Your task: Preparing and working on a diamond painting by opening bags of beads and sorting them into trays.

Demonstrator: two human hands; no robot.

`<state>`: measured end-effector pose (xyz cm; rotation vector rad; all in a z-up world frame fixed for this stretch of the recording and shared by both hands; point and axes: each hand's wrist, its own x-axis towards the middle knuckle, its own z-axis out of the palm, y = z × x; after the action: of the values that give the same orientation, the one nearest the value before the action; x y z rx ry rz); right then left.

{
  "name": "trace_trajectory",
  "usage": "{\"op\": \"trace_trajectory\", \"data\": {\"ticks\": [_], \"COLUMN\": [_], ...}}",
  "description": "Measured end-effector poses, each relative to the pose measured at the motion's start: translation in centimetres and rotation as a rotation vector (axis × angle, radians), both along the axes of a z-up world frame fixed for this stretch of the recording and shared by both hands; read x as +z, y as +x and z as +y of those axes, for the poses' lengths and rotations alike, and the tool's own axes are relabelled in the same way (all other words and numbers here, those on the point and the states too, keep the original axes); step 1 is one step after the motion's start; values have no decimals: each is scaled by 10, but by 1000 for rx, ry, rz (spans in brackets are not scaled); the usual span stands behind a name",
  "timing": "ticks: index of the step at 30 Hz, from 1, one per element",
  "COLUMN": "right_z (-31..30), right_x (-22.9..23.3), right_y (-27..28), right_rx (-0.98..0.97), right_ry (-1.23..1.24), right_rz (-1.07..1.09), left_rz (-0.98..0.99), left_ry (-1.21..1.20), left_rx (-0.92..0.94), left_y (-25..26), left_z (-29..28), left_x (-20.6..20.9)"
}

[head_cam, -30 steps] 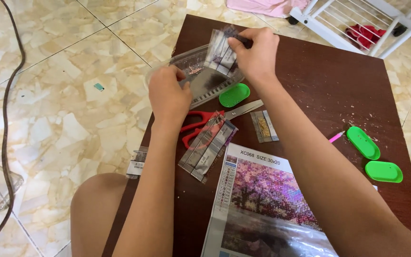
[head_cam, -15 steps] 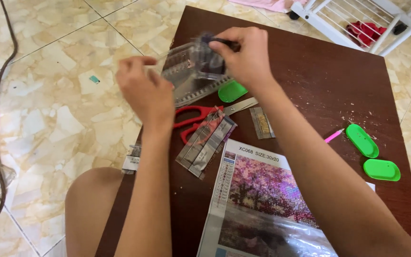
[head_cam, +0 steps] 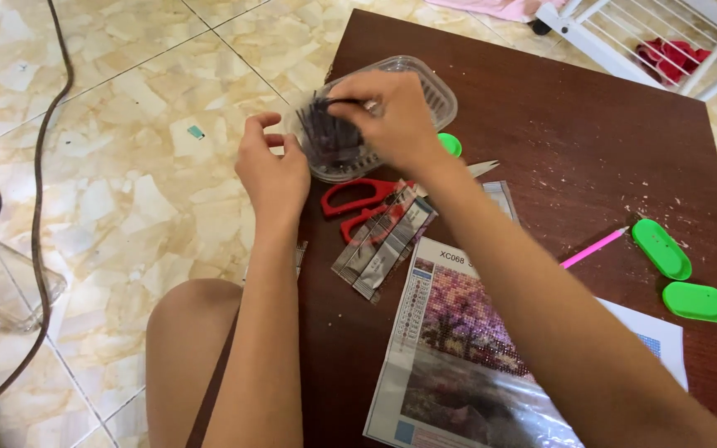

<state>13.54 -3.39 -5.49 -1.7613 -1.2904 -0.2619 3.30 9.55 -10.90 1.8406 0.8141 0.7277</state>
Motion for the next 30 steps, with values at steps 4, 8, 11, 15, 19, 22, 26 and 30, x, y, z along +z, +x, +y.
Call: {"op": "trace_trajectory", "data": {"ticks": [4,8,11,15,19,22,26,30], "right_z": [-5,-6,-11,-17,-21,-25,-29,-41], "right_x": [7,7,14,15,21,25,26,12], "right_y": [17,21,7,-4,-15,-22,-27,-13], "right_rx": [119,191,214,156,138,118,116,-12], "right_ry": [-74,-176,-227,-256,-238,-209,-129,3], "right_rz": [6,32,104,235,388,468,507,412], "left_rz": [16,10,-1,14,12,10,-10,-18], "left_ry": [-96,-122,-131,-201,-269,-277,-353,-366], "left_rx": [-9,-3,2,22,36,49,56,91], "left_y": [-6,-8,-10,-15,-19,-19,-20,-25], "left_z": [1,2,3,1,-2,-3,-5,-6], "left_x": [8,11,12,22,31,32,36,40]}}
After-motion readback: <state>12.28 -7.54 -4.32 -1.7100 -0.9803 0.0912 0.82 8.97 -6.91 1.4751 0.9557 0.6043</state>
